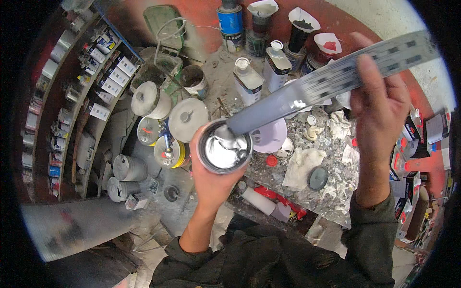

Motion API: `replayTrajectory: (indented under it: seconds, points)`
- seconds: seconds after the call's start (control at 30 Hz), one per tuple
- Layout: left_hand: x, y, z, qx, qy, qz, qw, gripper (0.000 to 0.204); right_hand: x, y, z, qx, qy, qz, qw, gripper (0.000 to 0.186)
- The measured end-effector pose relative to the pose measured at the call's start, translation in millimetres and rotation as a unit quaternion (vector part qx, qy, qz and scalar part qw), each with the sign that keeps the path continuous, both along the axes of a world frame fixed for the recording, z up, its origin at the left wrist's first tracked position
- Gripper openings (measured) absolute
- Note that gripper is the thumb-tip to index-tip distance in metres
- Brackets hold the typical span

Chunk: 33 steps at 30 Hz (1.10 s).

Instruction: The person uses a spray gun to apply gray paint to a car's hood and side panels inside a paint booth. After finishing the spray, the person exits the booth, walks to a workbench, and pours paint into a container.

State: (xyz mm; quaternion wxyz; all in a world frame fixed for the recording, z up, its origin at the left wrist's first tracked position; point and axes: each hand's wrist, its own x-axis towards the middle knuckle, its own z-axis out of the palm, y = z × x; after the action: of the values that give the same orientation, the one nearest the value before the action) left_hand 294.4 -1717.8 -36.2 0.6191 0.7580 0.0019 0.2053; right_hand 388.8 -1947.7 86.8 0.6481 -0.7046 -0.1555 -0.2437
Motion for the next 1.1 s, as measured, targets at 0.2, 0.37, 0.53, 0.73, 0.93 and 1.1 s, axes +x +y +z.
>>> replayTrajectory:
  seconds: [0.2, 0.37, 0.53, 0.73, 0.93, 1.1]
  points:
    - [3, 3, -5, 0.035, 0.014, 0.035, 0.999, 0.093, 6, -44, -15, -0.034, -0.015, -0.034, 0.999, 0.035]
    - [-2, 7, -8, 0.069, 0.026, 0.046, 0.996, 0.094, 7, -32, -41, -0.047, -0.023, -0.017, 0.998, 0.03]
    - [-8, 11, -6, 0.101, 0.03, 0.058, 0.993, 0.094, 15, -22, -47, -0.008, -0.014, 0.03, 0.999, 0.033]
    - [-6, 10, -4, 0.087, 0.035, 0.053, 0.994, 0.094, 18, -26, -45, -0.036, -0.017, -0.082, 0.996, 0.031]
    - [-3, 6, -5, 0.092, 0.04, 0.047, 0.994, 0.093, 28, -60, -62, 0.032, -0.019, -0.038, 0.999, 0.032]
    - [-1, 4, -6, 0.139, 0.034, 0.042, 0.989, 0.092, 26, -56, -60, 0.054, -0.013, -0.06, 0.997, 0.035]
